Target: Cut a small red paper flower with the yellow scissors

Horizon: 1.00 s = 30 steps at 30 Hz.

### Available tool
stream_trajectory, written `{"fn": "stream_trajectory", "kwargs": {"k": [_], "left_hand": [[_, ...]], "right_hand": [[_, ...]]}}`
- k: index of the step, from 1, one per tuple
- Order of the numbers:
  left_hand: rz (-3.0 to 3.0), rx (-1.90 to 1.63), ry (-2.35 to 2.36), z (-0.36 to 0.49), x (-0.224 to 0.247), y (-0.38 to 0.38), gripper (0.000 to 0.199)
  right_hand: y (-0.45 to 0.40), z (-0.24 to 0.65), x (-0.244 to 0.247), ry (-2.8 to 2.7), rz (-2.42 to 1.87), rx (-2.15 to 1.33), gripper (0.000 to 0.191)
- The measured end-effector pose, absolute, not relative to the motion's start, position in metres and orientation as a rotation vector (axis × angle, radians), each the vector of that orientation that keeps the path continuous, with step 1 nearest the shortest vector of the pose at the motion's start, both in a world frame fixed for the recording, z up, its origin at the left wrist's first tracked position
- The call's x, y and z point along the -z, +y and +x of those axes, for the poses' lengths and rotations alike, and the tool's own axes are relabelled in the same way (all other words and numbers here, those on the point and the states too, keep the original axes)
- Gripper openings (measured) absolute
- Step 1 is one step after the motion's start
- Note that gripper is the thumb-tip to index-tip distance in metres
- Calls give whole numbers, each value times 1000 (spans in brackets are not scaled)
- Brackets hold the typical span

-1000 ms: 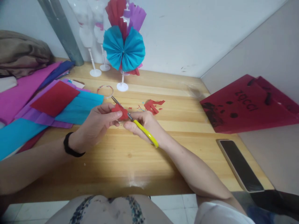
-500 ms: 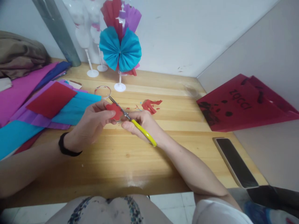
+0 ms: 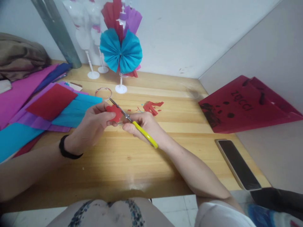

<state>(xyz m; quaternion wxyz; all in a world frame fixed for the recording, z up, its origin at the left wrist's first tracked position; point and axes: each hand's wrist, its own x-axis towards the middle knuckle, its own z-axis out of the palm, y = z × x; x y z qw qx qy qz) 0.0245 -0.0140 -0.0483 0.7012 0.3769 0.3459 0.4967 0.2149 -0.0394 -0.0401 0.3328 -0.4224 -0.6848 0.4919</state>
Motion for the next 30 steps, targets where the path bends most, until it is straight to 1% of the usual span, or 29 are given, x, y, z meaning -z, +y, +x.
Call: {"fn": "stream_trajectory", "kwargs": {"k": [4, 9, 11, 14, 18, 21, 26, 30], "left_hand": [[832, -1106, 784, 25, 46, -15, 17], [903, -1055, 808, 24, 45, -16, 14], [941, -1015, 837, 24, 44, -17, 13], [998, -944, 886, 24, 42, -17, 11], [1075, -846, 937, 25, 40, -17, 9], [1154, -785, 974, 25, 40, -17, 9], [1124, -772, 853, 27, 42, -16, 14], [1036, -804, 829, 29, 48, -19, 23]], "right_hand": [[-39, 213, 40, -1730, -1128, -1262, 53], [-34, 213, 48, -1424, -1205, -1012, 37], [-33, 213, 50, -1347, -1163, -977, 37], [-34, 211, 50, -1298, -1084, -1014, 37], [-37, 205, 48, -1355, -1022, -1109, 44], [-38, 202, 50, -1388, -1012, -1132, 43], [-40, 198, 54, -1330, -1065, -1083, 39], [-41, 193, 58, -1251, -1068, -1086, 40]]}}
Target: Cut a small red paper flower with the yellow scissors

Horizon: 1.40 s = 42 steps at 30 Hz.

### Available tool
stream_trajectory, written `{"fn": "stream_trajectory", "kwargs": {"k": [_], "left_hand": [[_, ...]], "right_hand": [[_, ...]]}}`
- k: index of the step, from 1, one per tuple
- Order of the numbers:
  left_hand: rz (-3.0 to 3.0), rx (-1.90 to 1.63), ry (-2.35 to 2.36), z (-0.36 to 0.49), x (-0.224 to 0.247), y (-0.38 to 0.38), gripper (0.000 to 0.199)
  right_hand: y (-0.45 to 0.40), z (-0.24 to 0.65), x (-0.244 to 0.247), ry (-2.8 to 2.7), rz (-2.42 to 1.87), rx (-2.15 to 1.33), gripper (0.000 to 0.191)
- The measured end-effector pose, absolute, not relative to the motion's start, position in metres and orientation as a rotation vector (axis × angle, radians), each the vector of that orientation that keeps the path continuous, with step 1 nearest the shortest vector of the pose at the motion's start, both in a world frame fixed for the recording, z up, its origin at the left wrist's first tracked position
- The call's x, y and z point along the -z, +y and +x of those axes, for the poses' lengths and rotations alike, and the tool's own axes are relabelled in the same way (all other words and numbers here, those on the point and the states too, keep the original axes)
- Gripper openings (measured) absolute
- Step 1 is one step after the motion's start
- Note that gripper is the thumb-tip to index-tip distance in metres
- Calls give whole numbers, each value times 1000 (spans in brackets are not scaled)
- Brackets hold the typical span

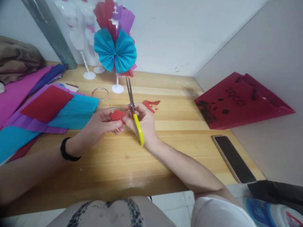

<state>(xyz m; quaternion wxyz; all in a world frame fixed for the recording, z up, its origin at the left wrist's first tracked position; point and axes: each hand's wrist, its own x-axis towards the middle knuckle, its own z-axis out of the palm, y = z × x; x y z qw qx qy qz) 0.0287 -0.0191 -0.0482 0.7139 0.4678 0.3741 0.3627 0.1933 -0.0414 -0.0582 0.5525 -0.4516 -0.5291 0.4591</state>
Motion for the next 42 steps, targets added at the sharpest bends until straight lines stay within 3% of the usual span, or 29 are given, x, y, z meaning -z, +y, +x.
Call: {"fn": "stream_trajectory", "kwargs": {"k": [9, 18, 31, 35, 42], "left_hand": [[1185, -708, 912, 23, 48, -15, 11], [1114, -737, 888, 28, 49, -20, 20], [1168, -728, 911, 25, 48, -18, 9], [1024, -798, 887, 28, 53, -24, 18], [1048, -808, 899, 26, 52, -21, 12]], "right_hand": [[-41, 193, 59, -1204, -1028, -1209, 48], [-42, 189, 59, -1137, -1095, -1080, 43], [-42, 189, 62, -1186, -1009, -1176, 43], [-42, 187, 64, -1091, -985, -1139, 42], [-42, 188, 65, -1149, -1022, -1190, 46]]}}
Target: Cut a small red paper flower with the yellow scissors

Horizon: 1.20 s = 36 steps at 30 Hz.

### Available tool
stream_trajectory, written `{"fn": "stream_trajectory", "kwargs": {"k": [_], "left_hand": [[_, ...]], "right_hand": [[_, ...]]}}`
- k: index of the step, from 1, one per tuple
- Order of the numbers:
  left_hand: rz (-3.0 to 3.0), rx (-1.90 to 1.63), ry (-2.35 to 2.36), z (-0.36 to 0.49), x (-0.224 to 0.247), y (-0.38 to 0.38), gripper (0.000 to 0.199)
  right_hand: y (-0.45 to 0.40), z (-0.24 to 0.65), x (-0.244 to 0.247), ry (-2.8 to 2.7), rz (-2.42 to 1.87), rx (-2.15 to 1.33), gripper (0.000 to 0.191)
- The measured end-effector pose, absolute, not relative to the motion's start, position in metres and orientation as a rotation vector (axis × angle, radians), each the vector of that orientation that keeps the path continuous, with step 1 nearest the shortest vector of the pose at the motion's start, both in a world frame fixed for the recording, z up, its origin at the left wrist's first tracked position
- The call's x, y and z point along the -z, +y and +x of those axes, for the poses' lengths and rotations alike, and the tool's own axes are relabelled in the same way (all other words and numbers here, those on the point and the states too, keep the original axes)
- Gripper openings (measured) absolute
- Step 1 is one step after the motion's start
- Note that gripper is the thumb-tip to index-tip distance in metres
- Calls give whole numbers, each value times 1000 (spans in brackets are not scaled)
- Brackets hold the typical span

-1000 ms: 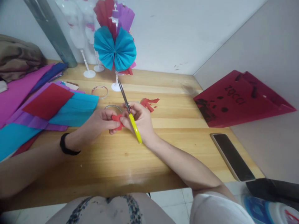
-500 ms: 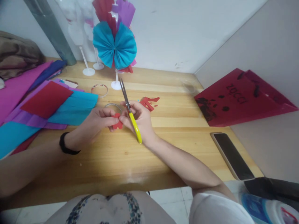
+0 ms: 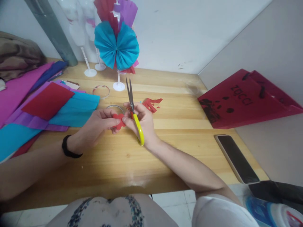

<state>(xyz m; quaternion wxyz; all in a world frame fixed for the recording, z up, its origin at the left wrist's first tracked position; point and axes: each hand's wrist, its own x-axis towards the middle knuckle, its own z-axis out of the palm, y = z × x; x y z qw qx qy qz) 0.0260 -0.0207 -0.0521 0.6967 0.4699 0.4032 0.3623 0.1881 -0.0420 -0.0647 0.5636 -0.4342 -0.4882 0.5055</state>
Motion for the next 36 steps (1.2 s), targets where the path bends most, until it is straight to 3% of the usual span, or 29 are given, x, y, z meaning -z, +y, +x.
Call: {"fn": "stream_trajectory", "kwargs": {"k": [9, 19, 36], "left_hand": [[998, -940, 843, 30, 56, -25, 16], [1115, -752, 886, 27, 54, -19, 10], [1008, -901, 884, 26, 59, -17, 14]], "right_hand": [[-43, 181, 71, -1057, -1008, -1194, 45], [-42, 187, 65, -1162, -1041, -1169, 44], [-39, 196, 70, -1070, -1006, -1187, 44]]}}
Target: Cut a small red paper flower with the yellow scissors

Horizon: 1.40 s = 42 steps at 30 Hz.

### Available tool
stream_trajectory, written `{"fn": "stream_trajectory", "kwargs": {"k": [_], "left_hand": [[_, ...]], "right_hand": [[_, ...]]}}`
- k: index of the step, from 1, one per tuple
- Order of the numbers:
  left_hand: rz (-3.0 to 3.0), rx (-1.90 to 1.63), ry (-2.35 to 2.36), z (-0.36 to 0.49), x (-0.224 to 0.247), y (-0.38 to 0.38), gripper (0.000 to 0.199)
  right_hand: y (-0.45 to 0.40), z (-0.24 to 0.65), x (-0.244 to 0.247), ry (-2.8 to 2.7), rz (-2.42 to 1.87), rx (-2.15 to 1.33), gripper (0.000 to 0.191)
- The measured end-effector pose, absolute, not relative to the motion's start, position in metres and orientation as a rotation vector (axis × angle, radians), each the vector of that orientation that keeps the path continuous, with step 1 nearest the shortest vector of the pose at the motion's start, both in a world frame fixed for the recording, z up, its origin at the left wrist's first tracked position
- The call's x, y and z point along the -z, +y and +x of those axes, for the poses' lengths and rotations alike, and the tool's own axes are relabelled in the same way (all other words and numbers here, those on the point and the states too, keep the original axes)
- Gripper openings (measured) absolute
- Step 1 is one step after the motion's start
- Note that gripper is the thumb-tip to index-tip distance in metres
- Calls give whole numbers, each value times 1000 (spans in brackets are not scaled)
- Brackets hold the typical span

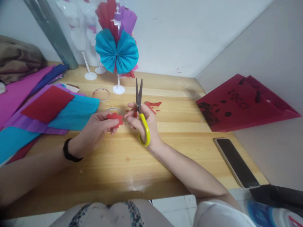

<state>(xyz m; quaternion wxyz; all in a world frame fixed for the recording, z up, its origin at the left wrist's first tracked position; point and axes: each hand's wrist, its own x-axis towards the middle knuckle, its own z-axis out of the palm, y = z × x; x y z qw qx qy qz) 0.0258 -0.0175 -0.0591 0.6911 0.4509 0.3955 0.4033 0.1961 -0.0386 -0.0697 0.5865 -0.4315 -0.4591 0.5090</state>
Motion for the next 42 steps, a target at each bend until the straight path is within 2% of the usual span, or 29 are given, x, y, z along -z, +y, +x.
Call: {"fn": "stream_trajectory", "kwargs": {"k": [8, 16, 34, 42], "left_hand": [[909, -960, 853, 22, 51, -11, 12], [835, -1033, 825, 21, 45, -12, 12], [844, -1148, 878, 26, 45, -18, 11], [800, -1140, 906, 27, 43, -19, 11]], "right_hand": [[-42, 208, 68, -1393, -1023, -1267, 61], [-49, 201, 77, -1634, -928, -1276, 50], [-46, 195, 86, -1686, -982, -1164, 58], [-46, 192, 85, -1683, -933, -1175, 49]]}}
